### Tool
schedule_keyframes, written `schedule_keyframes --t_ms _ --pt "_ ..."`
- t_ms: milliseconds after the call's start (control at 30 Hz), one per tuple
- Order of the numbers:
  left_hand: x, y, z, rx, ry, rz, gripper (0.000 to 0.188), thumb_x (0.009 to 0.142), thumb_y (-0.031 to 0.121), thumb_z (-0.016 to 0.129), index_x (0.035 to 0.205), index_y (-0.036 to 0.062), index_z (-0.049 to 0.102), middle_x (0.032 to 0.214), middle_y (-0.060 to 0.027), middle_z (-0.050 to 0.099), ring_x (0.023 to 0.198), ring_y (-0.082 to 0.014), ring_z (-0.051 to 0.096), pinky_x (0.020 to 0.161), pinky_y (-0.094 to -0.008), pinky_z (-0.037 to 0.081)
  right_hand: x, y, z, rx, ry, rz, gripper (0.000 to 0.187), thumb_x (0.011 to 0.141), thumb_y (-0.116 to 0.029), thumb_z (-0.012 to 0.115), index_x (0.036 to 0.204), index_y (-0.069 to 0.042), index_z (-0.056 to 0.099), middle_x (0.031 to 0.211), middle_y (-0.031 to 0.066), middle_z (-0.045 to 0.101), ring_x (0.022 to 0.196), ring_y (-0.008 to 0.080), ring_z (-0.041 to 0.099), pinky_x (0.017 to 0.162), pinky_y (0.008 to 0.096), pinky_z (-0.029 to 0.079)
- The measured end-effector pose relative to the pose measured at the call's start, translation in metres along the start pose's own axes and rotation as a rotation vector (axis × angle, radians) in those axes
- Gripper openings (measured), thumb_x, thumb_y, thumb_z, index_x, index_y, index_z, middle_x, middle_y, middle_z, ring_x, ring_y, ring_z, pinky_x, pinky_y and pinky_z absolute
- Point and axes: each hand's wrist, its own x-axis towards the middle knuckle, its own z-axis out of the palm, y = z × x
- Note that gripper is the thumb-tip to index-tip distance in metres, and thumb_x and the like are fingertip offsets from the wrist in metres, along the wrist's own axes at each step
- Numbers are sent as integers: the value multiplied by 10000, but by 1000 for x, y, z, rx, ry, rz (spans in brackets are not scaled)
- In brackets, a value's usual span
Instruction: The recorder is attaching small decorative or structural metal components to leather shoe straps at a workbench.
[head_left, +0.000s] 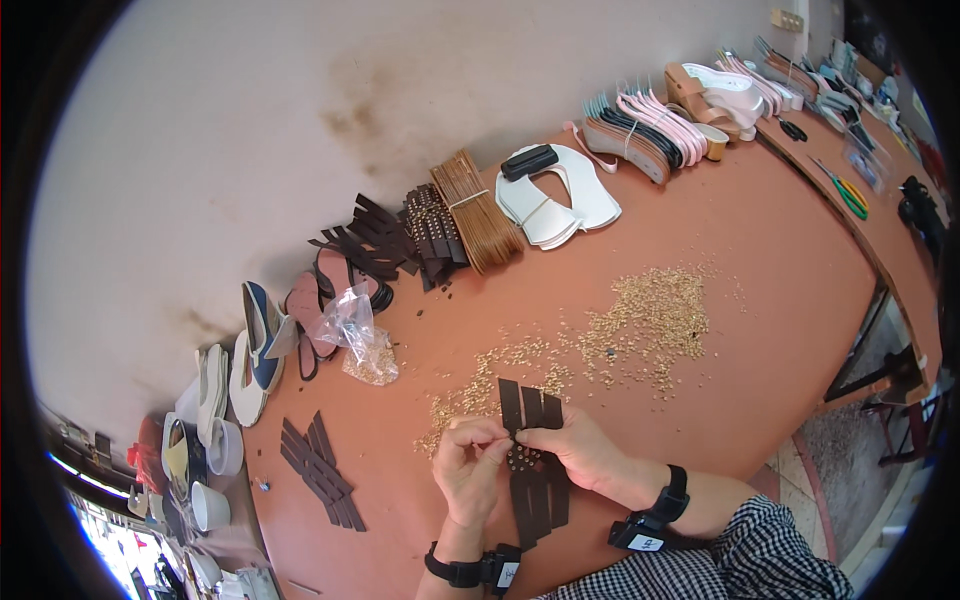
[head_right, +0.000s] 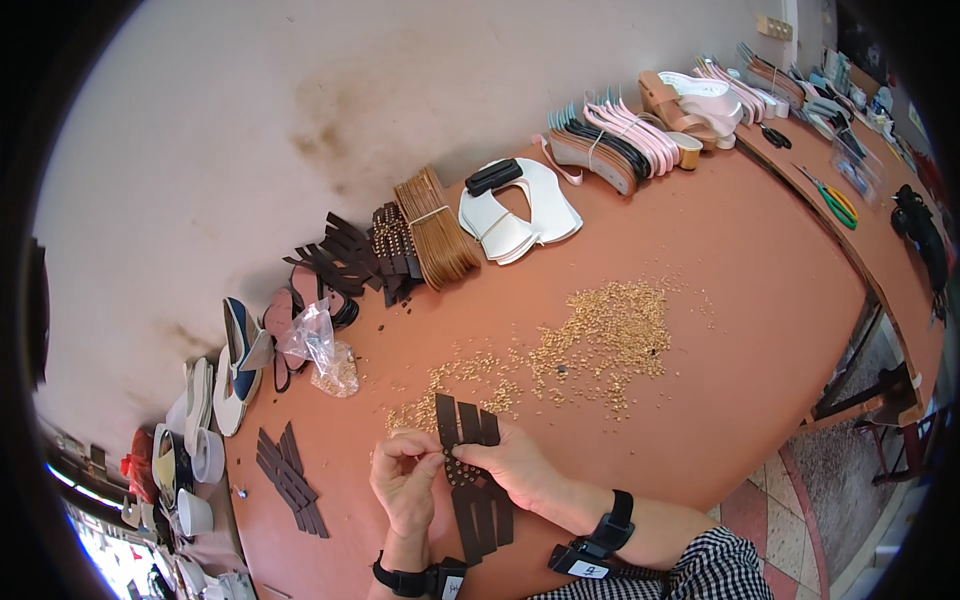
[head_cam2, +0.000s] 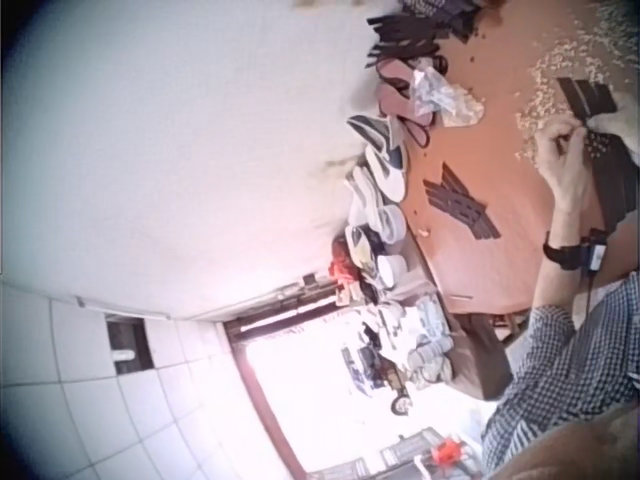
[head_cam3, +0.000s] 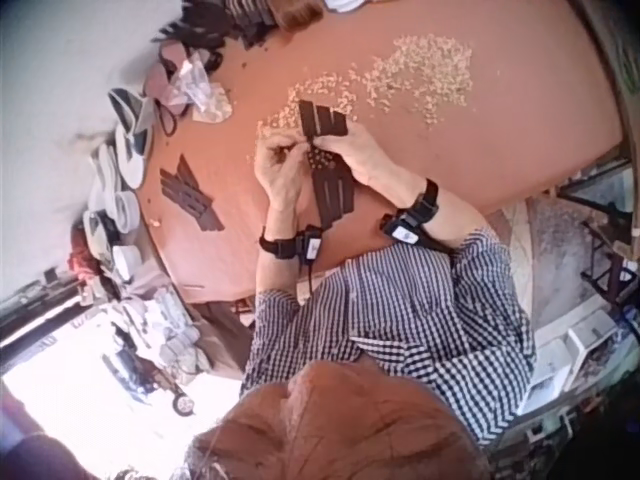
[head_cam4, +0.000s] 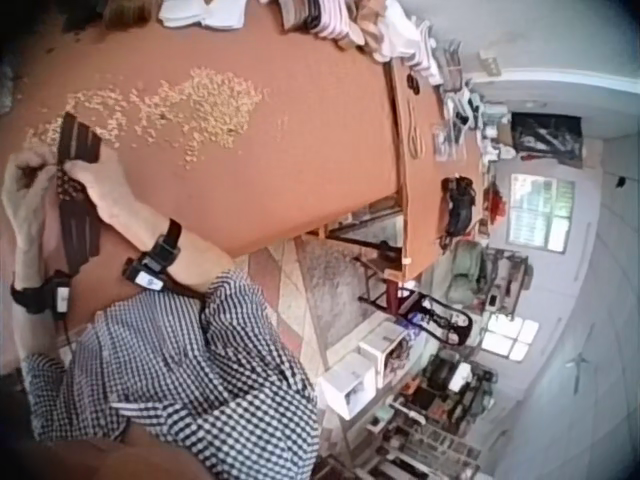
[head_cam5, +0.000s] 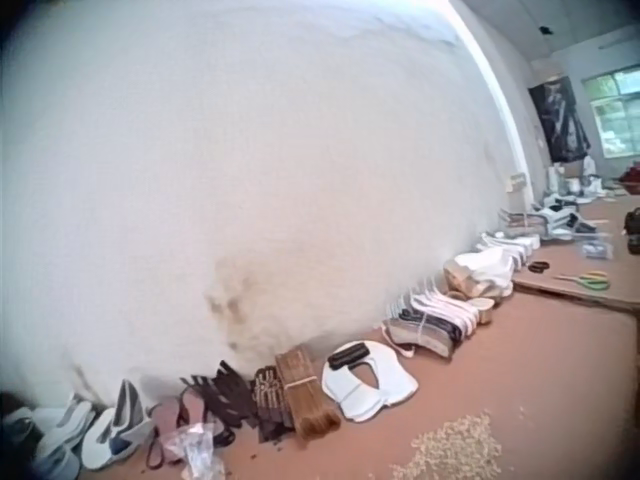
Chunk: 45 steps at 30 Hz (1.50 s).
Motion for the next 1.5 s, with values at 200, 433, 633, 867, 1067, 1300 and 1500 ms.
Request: schedule_keyframes --t_ms 200,433,633,867,1067,1300,1500 --pt "1 -5 1 246 -39 80 279 694 -127 612 870 44 477 827 -70 529 735 -120 477 630 -220 385 1 5 -6 63 -42 14 156 795 -24 574 950 -24 590 860 11 590 770 84 548 690 236 446" --pt "3 0 0 458 29 207 283 640 -74 686 823 54 512 773 -54 507 699 -161 477 586 -246 385 -4 -5 1 80 -47 36 153 793 -4 549 940 -19 587 868 21 595 772 96 559 694 248 456" --pt "9 2 -3 714 -46 514 273 592 -13 726 797 60 561 762 -59 502 682 -207 482 578 -295 400 -5 -4 0 78 -63 5 169 796 9 529 952 -21 583 876 24 593 781 97 557 713 248 451" --pt "7 -2 -3 737 -101 387 180 684 -17 646 793 44 517 792 -95 496 705 -238 488 598 -327 410 -6 -6 5 86 -33 -22 142 831 -39 543 966 -22 585 882 1 586 791 74 534 710 230 434" --pt "7 -1 1 721 -75 376 182 708 -3 642 824 39 508 829 -113 507 713 -265 490 596 -350 412 -6 -3 1 -93 -37 -91 116 854 -76 554 953 -33 598 872 -10 590 785 72 540 693 229 439" --pt "4 -6 -3 547 -47 283 163 728 -14 622 830 21 500 829 -123 503 704 -253 497 610 -331 423 -3 -1 4 106 0 -67 144 863 -76 534 989 -26 584 870 -8 586 776 61 535 701 223 444" --pt "4 -3 -1 490 -62 230 121 750 -4 614 808 24 511 842 -108 500 733 -215 502 633 -298 426 -1 -2 0 62 -26 -48 171 867 -66 524 1027 -27 573 887 -4 591 785 64 538 709 226 448"
